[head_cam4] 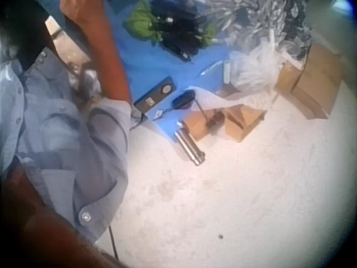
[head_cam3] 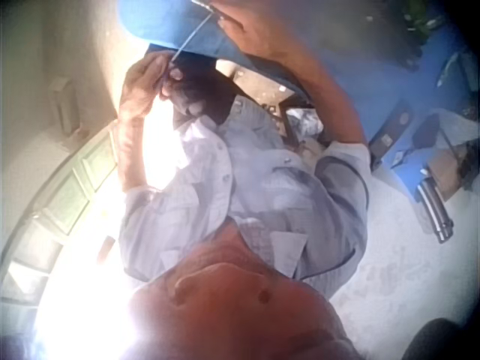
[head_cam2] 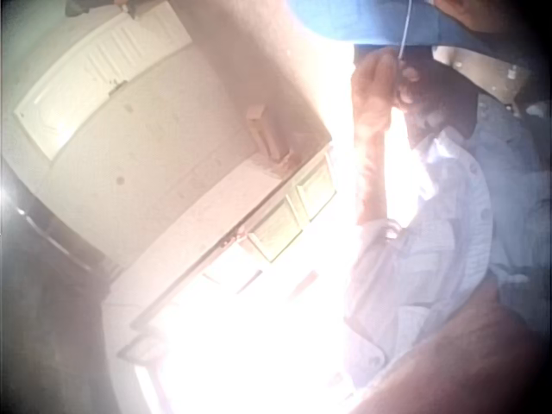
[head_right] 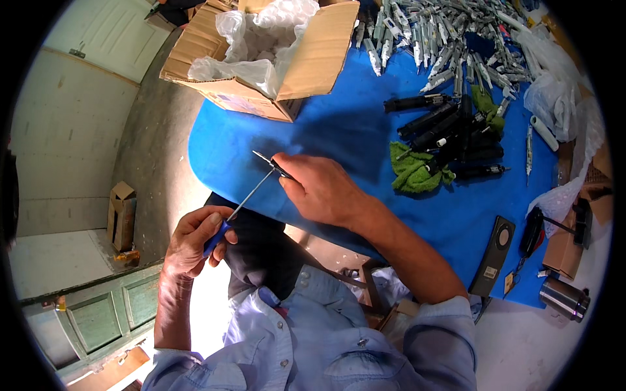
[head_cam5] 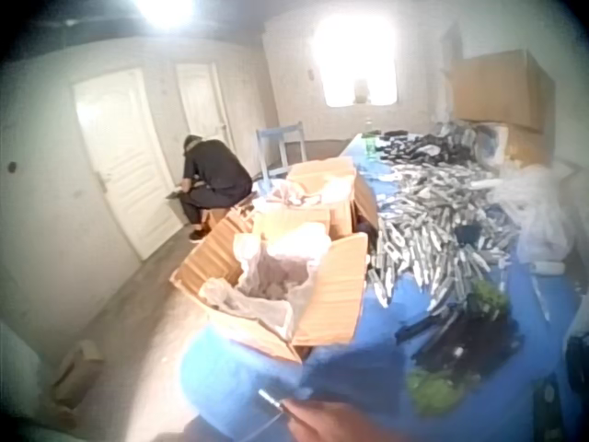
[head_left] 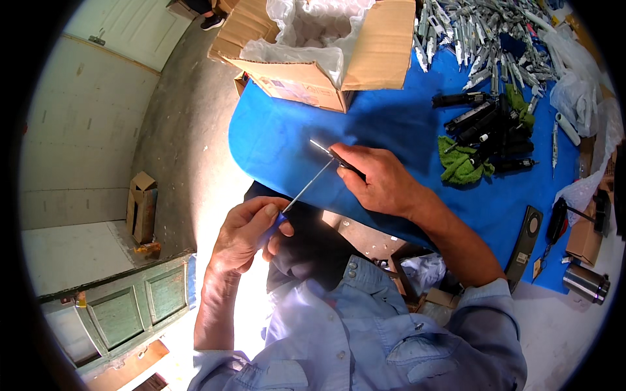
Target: The person uses a screwdriver to tighten a screw on small black tool handles. They repeatedly pick up handles from a pile on a blue table, perform the tightening action, and place the finished items into a cardboard box.
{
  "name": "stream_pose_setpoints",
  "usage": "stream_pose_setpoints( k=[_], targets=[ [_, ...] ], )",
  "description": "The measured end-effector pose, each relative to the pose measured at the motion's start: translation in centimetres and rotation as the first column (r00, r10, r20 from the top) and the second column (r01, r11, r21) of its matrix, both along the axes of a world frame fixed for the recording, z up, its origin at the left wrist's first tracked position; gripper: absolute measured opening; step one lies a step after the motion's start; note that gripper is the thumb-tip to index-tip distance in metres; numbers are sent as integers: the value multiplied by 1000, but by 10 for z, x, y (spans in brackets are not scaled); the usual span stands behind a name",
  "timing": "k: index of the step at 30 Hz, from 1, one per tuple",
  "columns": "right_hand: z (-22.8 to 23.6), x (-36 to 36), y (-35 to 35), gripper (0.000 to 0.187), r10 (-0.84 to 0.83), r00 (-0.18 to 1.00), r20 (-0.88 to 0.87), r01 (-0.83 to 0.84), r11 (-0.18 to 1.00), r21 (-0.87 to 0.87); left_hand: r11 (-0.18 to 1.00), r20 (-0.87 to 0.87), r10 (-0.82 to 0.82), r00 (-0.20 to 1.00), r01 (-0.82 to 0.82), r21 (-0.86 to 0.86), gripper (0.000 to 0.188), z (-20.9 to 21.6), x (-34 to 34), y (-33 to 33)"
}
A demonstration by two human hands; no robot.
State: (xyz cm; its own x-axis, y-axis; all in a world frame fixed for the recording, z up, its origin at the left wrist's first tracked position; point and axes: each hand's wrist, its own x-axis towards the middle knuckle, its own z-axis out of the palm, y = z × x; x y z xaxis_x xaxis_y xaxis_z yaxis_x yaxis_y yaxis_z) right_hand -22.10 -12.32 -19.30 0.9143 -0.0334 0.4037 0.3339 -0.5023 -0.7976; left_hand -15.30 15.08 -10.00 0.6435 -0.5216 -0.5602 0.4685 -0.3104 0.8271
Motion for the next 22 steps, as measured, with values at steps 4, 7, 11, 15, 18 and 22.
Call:
stream_pose_setpoints(
  k=[4, 7, 11, 15, 18, 22],
  targets=[
    [-1, 0, 0, 36, -3, 1000, 5, 3, 1000, 4, 998, 107, 42, 993, -46, 31, 26, 1, -5, -8],
    [1, 0, 0, 36, -2, 1000, -8, 2, 1000, 16, 993, 311, -54, 949, 19, 113, 27, 4, -9, -7],
    [3, 1, 1, 36, -1, 1000, -22, 1, 1000, 31, 981, 554, -151, 818, 54, 187, 24, -11, -17, 5],
    [2, 1, 1, 36, 3, 1000, -8, -3, 1000, 18, 998, 212, -1, 977, -13, 64, 26, 0, -10, -1],
    [2, 0, 0, 36, 9, 1000, -4, -9, 1000, 8, 997, -107, 65, 992, -69, -38, 29, 2, 5, 0],
    [1, 0, -1, 38, 9, 999, -33, -8, 1000, 23, 996, 268, -44, 963, 20, 91, 50, -7, -6, 1]
  ],
)
